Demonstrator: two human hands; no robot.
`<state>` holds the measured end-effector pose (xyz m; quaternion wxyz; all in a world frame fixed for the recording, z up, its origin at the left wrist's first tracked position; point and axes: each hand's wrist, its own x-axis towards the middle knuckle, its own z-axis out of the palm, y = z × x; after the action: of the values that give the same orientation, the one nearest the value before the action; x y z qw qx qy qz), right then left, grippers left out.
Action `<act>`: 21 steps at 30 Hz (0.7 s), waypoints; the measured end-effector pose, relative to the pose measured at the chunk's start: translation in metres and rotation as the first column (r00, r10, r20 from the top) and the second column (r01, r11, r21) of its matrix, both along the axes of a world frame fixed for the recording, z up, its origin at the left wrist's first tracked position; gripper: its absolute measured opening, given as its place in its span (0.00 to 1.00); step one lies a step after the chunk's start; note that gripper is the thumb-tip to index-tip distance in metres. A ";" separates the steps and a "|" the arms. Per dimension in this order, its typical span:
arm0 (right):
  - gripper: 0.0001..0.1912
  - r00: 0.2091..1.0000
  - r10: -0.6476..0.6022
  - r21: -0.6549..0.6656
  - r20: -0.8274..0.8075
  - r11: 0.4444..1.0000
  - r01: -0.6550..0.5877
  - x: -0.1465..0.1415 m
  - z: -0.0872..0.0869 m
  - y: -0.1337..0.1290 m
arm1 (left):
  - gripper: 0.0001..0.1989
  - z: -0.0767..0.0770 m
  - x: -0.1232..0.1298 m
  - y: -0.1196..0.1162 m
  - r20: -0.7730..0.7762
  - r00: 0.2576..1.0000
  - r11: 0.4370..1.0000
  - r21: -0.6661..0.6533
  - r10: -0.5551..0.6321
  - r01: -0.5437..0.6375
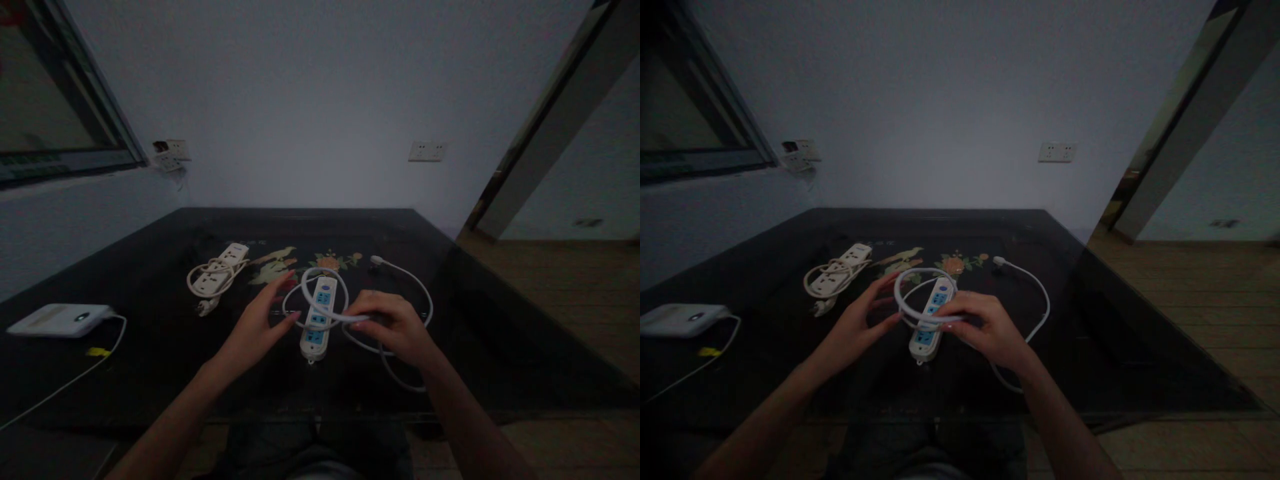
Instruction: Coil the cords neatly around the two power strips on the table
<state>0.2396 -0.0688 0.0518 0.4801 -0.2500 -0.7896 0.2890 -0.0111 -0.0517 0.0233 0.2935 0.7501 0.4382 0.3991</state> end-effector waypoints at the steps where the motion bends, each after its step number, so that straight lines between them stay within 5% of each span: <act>1: 0.05 0.998 0.056 0.003 0.004 0.998 -0.056 -0.004 0.001 -0.004 | 0.33 0.001 0.006 -0.002 0.031 0.998 0.999 0.018 -0.048 0.048; 4: 0.05 0.981 0.191 -0.018 0.024 0.982 -0.190 -0.013 0.001 -0.017 | 0.33 0.001 0.020 -0.009 0.140 0.969 0.979 0.058 -0.201 0.195; 7: 0.08 0.957 0.273 -0.044 0.100 0.962 -0.270 -0.017 -0.002 -0.028 | 0.13 0.000 0.018 -0.013 0.247 0.943 0.974 0.093 -0.225 0.208; 9: 0.09 0.952 0.252 -0.038 0.171 0.968 -0.250 -0.018 -0.006 -0.032 | 0.06 0.002 0.008 -0.014 0.251 0.949 0.979 0.118 -0.192 0.167; 11: 0.10 0.961 0.164 -0.007 0.224 0.986 -0.167 -0.017 -0.011 -0.033 | 0.10 0.006 -0.004 -0.014 0.220 0.963 0.979 0.162 -0.155 0.120; 16: 0.08 0.948 -0.095 -0.016 0.304 0.994 0.105 0.002 -0.027 -0.025 | 0.06 0.028 -0.031 -0.021 0.387 0.922 0.942 0.300 0.024 -0.150; 21: 0.10 0.878 -0.238 -0.032 0.415 0.961 0.275 0.034 -0.038 -0.021 | 0.06 0.051 -0.045 -0.029 0.405 0.860 0.776 0.414 0.312 -0.476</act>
<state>0.2740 -0.0902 0.0138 0.3273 -0.4286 -0.8181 0.1997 -0.0565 -0.0803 0.0742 0.0631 0.6164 0.4159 0.6656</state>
